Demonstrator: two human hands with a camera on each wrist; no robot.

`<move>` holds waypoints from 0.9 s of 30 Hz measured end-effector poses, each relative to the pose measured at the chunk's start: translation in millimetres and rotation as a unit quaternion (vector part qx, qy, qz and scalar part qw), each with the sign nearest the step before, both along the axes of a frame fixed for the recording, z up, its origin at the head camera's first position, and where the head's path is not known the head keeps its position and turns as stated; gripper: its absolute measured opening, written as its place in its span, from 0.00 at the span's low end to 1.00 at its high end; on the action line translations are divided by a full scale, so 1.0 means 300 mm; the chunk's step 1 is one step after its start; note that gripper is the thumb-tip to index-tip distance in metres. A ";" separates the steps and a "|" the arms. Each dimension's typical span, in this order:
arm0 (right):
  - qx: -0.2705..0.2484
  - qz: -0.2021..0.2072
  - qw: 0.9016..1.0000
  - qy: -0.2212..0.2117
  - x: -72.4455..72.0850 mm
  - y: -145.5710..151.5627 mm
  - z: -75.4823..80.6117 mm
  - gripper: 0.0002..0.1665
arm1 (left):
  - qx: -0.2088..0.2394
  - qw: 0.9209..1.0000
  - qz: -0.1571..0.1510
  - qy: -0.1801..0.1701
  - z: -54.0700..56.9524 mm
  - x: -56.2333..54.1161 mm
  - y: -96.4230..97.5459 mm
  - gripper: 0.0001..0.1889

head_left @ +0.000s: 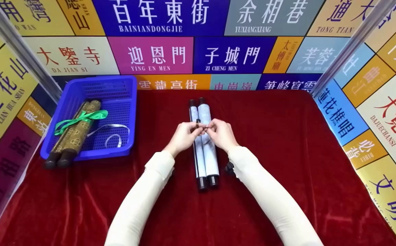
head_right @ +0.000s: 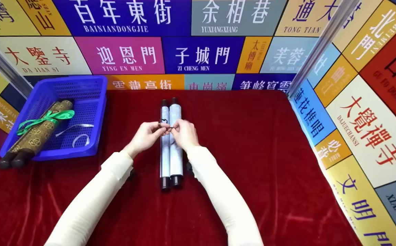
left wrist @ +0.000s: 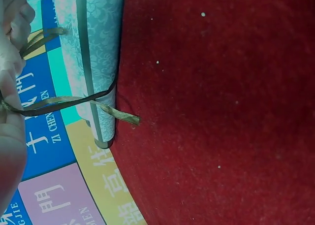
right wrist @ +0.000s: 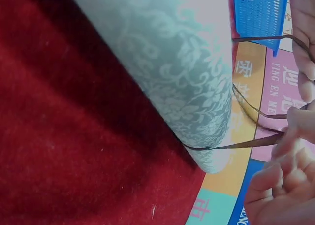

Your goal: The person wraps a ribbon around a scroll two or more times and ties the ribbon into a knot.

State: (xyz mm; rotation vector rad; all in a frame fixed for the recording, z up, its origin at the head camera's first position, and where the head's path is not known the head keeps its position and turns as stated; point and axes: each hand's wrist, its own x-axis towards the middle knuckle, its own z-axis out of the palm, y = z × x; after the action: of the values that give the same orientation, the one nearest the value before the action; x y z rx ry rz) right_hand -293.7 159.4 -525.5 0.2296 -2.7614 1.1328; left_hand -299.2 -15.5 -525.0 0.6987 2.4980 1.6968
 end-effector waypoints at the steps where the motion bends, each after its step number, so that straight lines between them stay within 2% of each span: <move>1: 0.001 0.000 1.000 0.007 0.000 0.001 -0.002 0.04 | -0.001 1.000 -0.002 0.001 -0.001 0.001 0.001 0.11; 4: -0.006 0.000 1.000 0.017 -0.002 0.005 -0.005 0.06 | -0.006 1.000 -0.011 0.002 -0.004 0.001 0.002 0.12; 6: -0.019 0.002 1.000 0.006 -0.003 0.008 -0.005 0.06 | -0.011 1.000 -0.013 0.007 -0.004 0.000 0.003 0.12; 9: -0.032 0.028 0.999 -0.031 -0.005 0.013 -0.007 0.12 | -0.018 1.000 -0.003 0.020 -0.005 -0.003 0.002 0.12; 13: -0.056 0.072 0.992 -0.086 -0.005 0.014 -0.017 0.21 | -0.025 0.999 0.020 0.025 -0.009 -0.005 -0.003 0.11; 16: -0.080 0.068 0.990 -0.098 -0.003 0.011 -0.023 0.20 | -0.026 0.999 0.022 0.017 -0.014 -0.005 -0.004 0.11; 20: -0.077 0.052 0.994 -0.066 -0.002 0.011 -0.026 0.15 | -0.025 0.999 0.017 0.015 -0.015 -0.004 0.000 0.11; 24: -0.049 0.053 0.997 -0.012 -0.004 0.015 -0.033 0.10 | -0.026 0.999 0.017 0.016 -0.015 -0.002 0.004 0.11; 27: -0.047 0.044 0.998 0.000 -0.003 0.015 -0.040 0.08 | -0.033 0.999 0.020 0.016 -0.017 -0.001 0.005 0.11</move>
State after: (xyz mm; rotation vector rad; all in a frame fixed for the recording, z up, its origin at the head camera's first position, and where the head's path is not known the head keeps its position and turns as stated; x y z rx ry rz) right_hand -294.7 164.0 -537.4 0.3440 -2.7132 1.2800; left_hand -299.4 -14.0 -530.2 0.6794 2.5948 1.6187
